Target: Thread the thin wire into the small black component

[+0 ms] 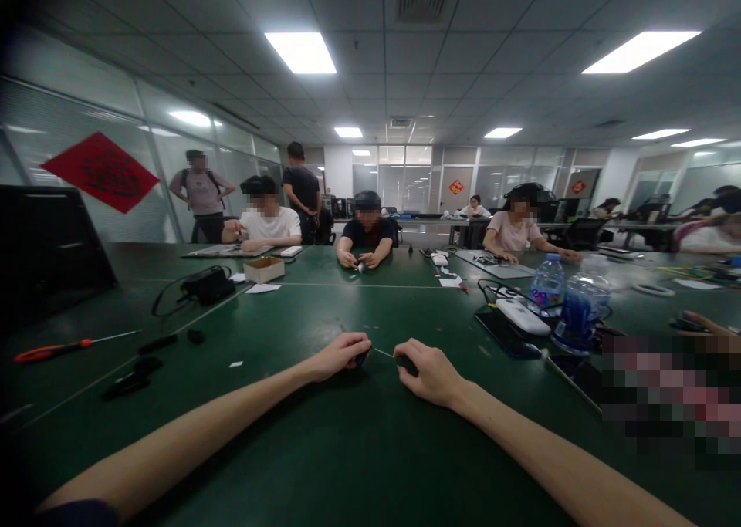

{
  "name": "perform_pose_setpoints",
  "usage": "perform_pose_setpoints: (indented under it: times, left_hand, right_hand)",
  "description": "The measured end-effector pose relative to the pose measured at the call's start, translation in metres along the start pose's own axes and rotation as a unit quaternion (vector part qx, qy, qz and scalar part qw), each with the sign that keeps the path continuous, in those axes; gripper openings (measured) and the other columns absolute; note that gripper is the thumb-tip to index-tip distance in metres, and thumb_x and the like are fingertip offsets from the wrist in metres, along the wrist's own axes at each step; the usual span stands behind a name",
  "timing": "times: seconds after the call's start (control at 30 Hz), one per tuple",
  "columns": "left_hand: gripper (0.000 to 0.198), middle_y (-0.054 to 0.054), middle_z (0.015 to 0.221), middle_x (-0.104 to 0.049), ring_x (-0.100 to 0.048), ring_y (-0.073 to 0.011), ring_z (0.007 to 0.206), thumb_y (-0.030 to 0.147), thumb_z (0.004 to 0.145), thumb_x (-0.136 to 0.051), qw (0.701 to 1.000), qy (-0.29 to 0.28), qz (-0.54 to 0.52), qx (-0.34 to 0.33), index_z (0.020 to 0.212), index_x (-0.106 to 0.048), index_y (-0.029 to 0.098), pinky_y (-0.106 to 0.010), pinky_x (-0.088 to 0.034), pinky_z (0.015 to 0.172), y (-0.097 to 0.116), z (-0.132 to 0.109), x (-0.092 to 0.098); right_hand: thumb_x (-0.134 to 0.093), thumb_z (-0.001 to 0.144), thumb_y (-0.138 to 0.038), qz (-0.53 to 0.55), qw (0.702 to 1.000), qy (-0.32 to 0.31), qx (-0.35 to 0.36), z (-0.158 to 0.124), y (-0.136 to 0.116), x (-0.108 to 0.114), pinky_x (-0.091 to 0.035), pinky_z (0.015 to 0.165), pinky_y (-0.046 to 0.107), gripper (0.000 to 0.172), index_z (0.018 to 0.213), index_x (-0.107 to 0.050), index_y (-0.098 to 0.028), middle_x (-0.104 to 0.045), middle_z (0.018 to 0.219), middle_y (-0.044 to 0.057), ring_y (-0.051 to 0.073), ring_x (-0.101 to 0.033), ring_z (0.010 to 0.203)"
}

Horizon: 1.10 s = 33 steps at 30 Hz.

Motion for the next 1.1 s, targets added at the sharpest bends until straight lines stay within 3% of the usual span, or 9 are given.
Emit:
perform_pose_setpoints:
  times: [0.63, 0.8, 0.97, 1.1]
  left_hand:
    - [0.047, 0.002, 0.068, -0.042, -0.036, -0.0081, 0.056, 0.061, 0.081, -0.041, 0.999, -0.006, -0.031, 0.007, 0.08, -0.05, 0.015, -0.021, -0.03, 0.052, -0.007, 0.002, -0.001]
    - [0.047, 0.001, 0.07, -0.044, -0.038, -0.008, 0.057, 0.06, 0.082, -0.041, 0.999, -0.013, -0.052, 0.001, 0.081, -0.051, 0.014, -0.02, -0.029, 0.051, -0.008, 0.002, -0.001]
    - [0.051, 0.003, 0.064, -0.041, -0.031, -0.0064, 0.05, 0.063, 0.081, -0.037, 0.997, 0.011, -0.078, 0.021, 0.082, -0.049, 0.014, -0.02, -0.022, 0.047, -0.011, 0.005, 0.0]
    - [0.048, 0.003, 0.065, -0.041, -0.032, -0.0062, 0.051, 0.061, 0.081, -0.041, 0.996, 0.003, -0.089, 0.011, 0.082, -0.049, 0.014, -0.02, -0.022, 0.047, -0.011, 0.005, -0.001]
  right_hand:
    - [-0.054, 0.082, -0.022, -0.007, 1.0, -0.003, 0.029, 0.0, -0.006, 0.001, -0.045, 0.067, 0.026, 0.024, 0.106, -0.054, -0.019, -0.058, 0.092, 0.005, 0.014, -0.054, 0.075]
    - [-0.053, 0.083, -0.025, -0.026, 0.998, -0.029, 0.05, -0.001, -0.012, 0.003, -0.043, 0.062, 0.023, 0.025, 0.107, -0.054, -0.019, -0.058, 0.092, 0.004, 0.012, -0.052, 0.069]
    - [-0.052, 0.083, -0.026, -0.068, 0.985, -0.081, 0.134, -0.003, -0.032, -0.005, -0.037, 0.055, 0.021, 0.025, 0.107, -0.056, -0.021, -0.058, 0.092, 0.004, 0.009, -0.049, 0.063]
    - [-0.051, 0.083, -0.025, -0.06, 0.988, -0.075, 0.121, -0.002, -0.034, -0.006, -0.038, 0.055, 0.021, 0.024, 0.107, -0.055, -0.02, -0.057, 0.092, 0.004, 0.01, -0.049, 0.064]
Point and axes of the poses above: each hand's wrist, its own z-axis towards the middle knuckle, its own x-axis out of the back of the hand, y = z × x, the point moved 6 cm from there along z, towards the middle knuckle
